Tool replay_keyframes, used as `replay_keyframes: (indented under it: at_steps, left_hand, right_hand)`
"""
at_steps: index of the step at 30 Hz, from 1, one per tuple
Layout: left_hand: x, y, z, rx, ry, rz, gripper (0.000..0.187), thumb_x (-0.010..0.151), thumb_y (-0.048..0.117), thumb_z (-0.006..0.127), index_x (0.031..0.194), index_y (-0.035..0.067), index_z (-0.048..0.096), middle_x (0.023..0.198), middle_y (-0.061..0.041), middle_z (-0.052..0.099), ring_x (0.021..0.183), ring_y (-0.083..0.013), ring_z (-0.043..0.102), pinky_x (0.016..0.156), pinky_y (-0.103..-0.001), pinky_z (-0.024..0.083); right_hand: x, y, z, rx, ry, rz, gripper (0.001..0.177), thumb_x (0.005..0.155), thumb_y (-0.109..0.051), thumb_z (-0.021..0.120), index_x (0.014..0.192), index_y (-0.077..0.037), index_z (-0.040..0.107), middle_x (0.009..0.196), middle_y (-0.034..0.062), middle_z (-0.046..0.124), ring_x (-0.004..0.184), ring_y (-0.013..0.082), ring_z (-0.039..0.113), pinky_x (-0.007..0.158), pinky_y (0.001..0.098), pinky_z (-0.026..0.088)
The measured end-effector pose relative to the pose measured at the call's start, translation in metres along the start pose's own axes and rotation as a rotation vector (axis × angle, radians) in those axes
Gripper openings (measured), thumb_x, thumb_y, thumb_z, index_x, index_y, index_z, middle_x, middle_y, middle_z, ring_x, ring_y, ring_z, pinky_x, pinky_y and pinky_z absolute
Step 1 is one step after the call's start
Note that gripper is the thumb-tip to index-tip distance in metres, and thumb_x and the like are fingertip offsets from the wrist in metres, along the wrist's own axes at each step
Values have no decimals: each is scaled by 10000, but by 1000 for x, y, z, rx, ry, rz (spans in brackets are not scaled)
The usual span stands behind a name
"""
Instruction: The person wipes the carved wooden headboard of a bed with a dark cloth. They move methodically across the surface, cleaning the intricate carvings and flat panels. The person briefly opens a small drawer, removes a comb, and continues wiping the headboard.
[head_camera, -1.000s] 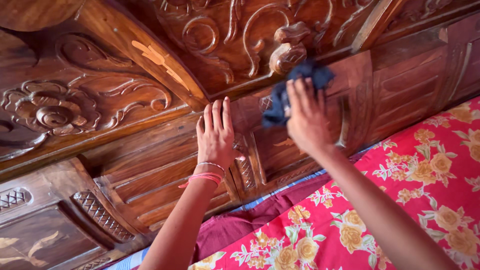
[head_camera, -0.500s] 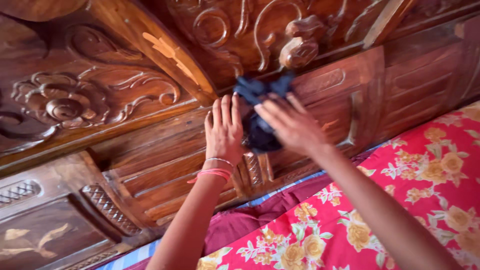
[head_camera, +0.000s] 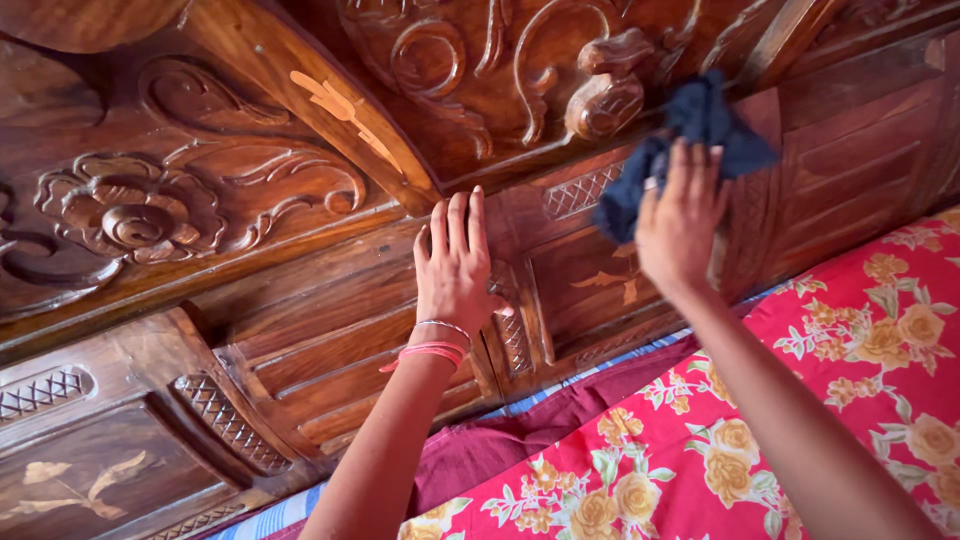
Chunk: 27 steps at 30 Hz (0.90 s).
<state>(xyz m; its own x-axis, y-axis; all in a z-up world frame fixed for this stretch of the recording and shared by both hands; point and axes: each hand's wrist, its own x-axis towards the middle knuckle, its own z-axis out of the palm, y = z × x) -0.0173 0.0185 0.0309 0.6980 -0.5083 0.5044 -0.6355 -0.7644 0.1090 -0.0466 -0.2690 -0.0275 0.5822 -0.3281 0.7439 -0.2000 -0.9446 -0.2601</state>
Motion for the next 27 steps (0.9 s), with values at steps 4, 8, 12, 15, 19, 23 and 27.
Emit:
replay_keyframes:
  at_steps: [4,8,12,15,19,23,27]
  left_hand:
    - [-1,-2,4,-15,-14,-8,1497,313,368,1011,1540,6,234,1523,-191,386,1409,-385,370,1112,-538,343]
    - [-1,-5,16,58,87,35,1299,448,193,941,1552,-5,285,1525,-190,417,1414,-376,403,1124,-506,369]
    - [-1,-8,21,78,78,42,1181,467,103,875,1508,-4,326,1519,-192,424,1413,-378,402,1122,-497,371]
    - [-2,-6,19,107,71,37,1186,477,105,886,1516,-1,323,1525,-188,424,1422,-371,404,1134,-486,374]
    - [-1,-2,9,15,72,20,1356,427,254,976,1552,-17,270,1523,-195,410,1421,-386,391,1148,-512,357]
    - [-2,0,-2,-9,5,13,1455,363,349,1005,1541,-13,231,1530,-203,378,1415,-395,366,1129,-528,340]
    - [-5,-1,-5,-14,8,17,1470,361,369,1003,1548,-10,224,1537,-197,376,1424,-383,365,1125,-525,347]
  right_hand:
    - [-21,-53,-9,100,-23,-221,584,1065,-210,563,1564,41,391,1596,265,391,1516,437,336,1239,614,229]
    - [-45,-98,-27,220,-160,-461,639,987,-201,620,1550,21,414,1595,228,391,1495,440,353,1223,607,239]
    - [-40,-116,-31,235,-257,-624,661,904,-180,667,1500,-9,438,1594,191,396,1485,415,363,1208,605,251]
    - [-25,-105,-27,220,-296,-669,698,865,-137,688,1511,-20,452,1584,167,411,1486,383,368,1206,607,244]
    - [-9,-75,-16,181,-128,-536,601,1005,-153,710,1547,-89,458,1594,121,428,1512,321,384,1268,577,249]
    - [5,-28,-17,41,-142,-357,676,961,-117,656,1573,-23,383,1581,192,420,1510,362,371,1250,580,260]
    - [11,20,-19,-23,-104,-144,634,1062,-175,551,1623,12,322,1607,250,387,1526,399,341,1224,608,259]
